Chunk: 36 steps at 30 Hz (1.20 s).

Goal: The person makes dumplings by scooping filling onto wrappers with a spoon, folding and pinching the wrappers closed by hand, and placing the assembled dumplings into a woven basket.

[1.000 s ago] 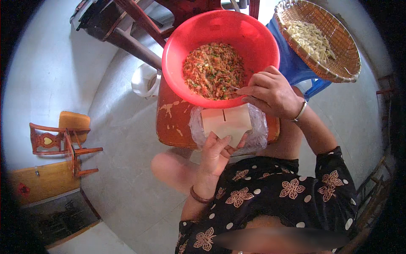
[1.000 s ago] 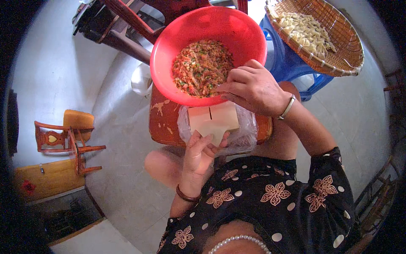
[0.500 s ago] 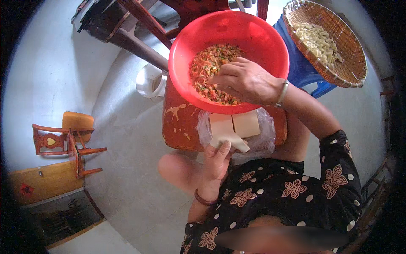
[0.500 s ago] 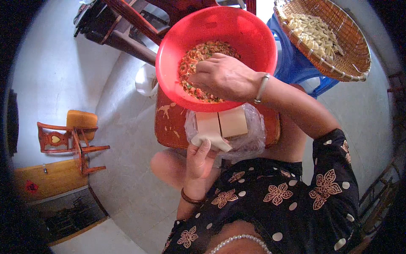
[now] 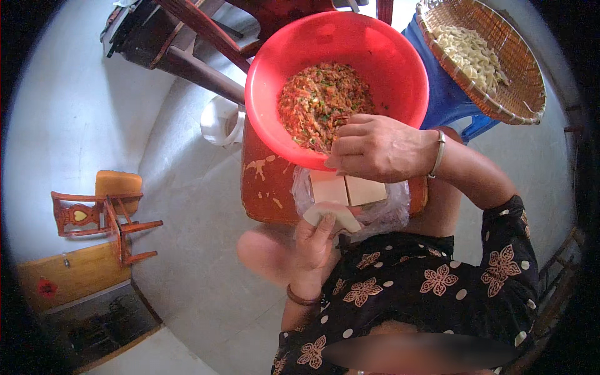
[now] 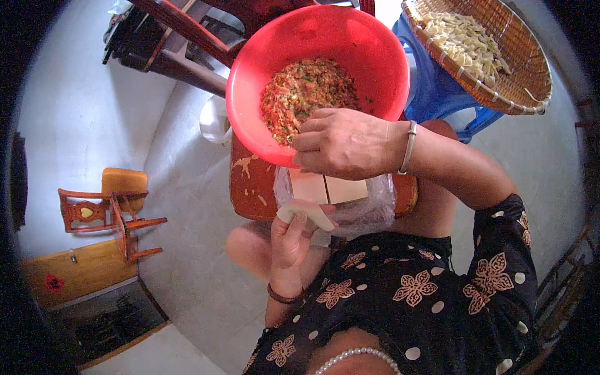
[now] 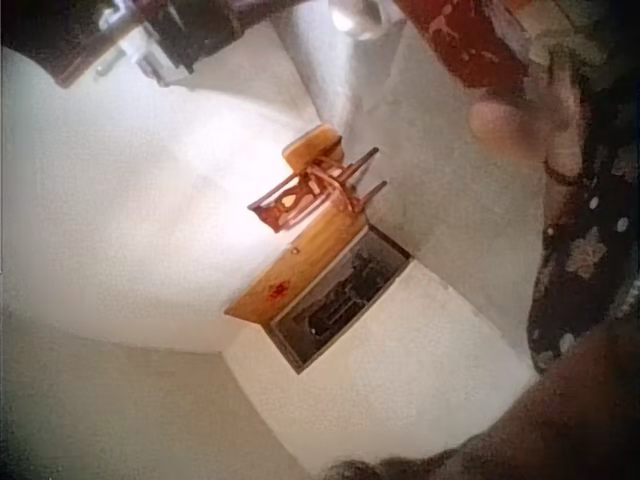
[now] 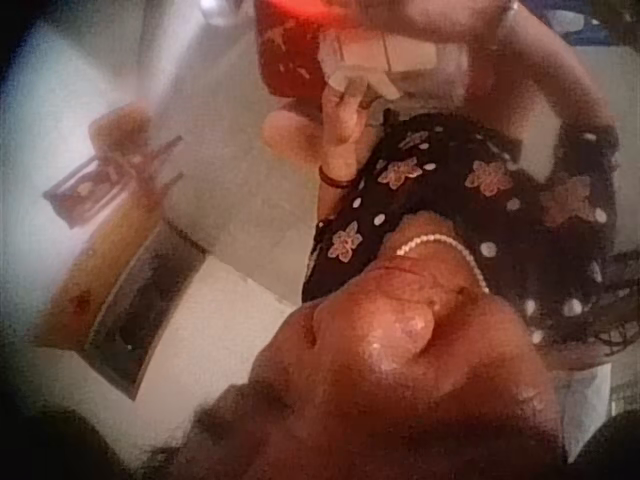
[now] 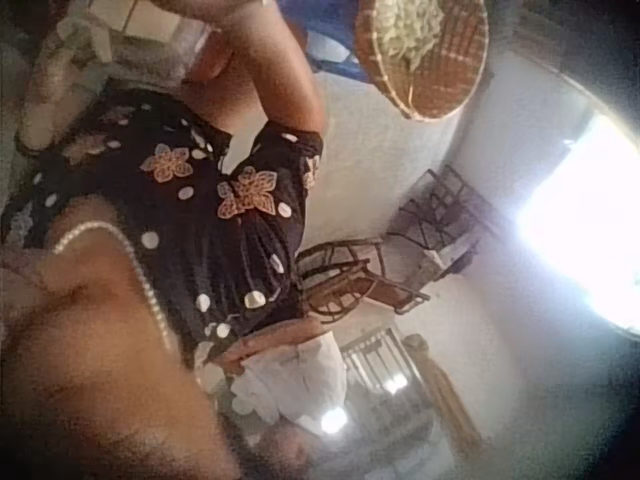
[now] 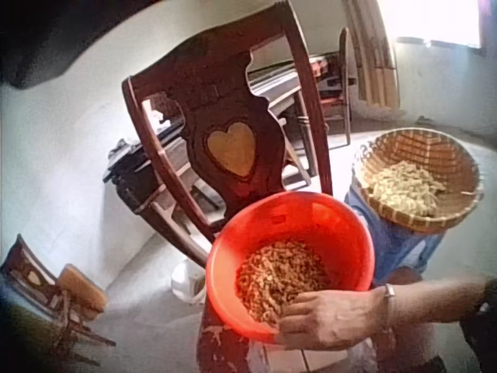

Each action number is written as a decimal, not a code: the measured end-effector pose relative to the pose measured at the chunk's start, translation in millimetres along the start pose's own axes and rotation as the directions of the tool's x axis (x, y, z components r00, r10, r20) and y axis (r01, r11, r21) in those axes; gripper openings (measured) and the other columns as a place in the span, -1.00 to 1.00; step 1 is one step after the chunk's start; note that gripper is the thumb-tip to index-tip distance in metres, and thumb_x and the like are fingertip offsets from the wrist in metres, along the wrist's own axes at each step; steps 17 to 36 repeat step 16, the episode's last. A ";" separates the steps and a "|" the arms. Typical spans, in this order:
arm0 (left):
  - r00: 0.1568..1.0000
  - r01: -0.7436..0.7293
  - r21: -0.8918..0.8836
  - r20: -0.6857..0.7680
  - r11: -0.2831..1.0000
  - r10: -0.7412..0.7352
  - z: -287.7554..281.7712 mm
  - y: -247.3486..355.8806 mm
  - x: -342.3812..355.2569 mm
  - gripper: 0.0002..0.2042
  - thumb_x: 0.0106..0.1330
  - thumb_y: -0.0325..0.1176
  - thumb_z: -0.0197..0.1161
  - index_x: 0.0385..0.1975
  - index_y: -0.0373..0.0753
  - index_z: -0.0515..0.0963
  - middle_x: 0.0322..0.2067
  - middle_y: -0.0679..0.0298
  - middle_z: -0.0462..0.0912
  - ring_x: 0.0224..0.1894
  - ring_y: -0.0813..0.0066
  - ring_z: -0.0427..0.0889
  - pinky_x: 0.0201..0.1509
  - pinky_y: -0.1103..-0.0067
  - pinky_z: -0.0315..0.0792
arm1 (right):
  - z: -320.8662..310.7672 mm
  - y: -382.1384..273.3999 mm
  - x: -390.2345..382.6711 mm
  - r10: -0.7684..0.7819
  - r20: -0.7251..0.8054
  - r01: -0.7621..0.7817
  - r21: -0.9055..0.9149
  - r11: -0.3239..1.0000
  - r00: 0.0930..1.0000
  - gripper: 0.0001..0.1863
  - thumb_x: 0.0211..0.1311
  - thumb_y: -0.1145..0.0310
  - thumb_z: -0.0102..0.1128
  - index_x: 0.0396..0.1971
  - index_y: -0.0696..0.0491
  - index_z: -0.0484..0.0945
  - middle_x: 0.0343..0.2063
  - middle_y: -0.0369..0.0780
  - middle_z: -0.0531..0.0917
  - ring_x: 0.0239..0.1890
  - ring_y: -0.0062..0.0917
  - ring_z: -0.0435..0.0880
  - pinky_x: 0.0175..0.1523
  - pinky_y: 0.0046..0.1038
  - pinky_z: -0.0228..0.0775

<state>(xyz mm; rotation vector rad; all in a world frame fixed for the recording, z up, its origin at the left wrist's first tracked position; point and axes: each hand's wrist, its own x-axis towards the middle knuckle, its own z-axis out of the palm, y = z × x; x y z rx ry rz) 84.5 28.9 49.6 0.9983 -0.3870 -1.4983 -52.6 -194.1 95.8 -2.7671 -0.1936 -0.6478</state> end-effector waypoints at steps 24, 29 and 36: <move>0.993 -0.111 0.443 0.017 0.889 0.115 11.7 6.6 5.0 -0.76 0.46 -0.42 0.06 -0.02 -0.42 0.51 -0.21 0.12 0.68 -0.18 0.38 0.67 0.01 0.48 0.52 | -1.4 9.0 -5.3 0.583 -0.198 -0.436 0.490 0.755 0.788 -0.79 0.25 0.27 0.16 -0.30 0.11 0.58 -0.41 -0.06 0.61 -0.32 -0.12 0.64 -0.20 -0.16 0.49; 0.993 -0.111 0.443 0.017 0.889 0.115 11.7 6.6 5.0 -0.76 0.46 -0.42 0.06 -0.02 -0.42 0.51 -0.21 0.12 0.68 -0.18 0.38 0.67 0.01 0.48 0.52 | -1.4 9.0 -5.3 0.583 -0.198 -0.436 0.490 0.755 0.788 -0.79 0.25 0.27 0.16 -0.30 0.11 0.58 -0.41 -0.06 0.61 -0.32 -0.12 0.64 -0.20 -0.16 0.49; 0.993 -0.111 0.443 0.017 0.889 0.115 11.7 6.6 5.0 -0.76 0.46 -0.42 0.06 -0.02 -0.42 0.51 -0.21 0.12 0.68 -0.18 0.38 0.67 0.01 0.48 0.52 | -1.4 9.0 -5.3 0.583 -0.198 -0.436 0.490 0.755 0.788 -0.79 0.25 0.27 0.16 -0.30 0.11 0.58 -0.41 -0.06 0.61 -0.32 -0.12 0.64 -0.20 -0.16 0.49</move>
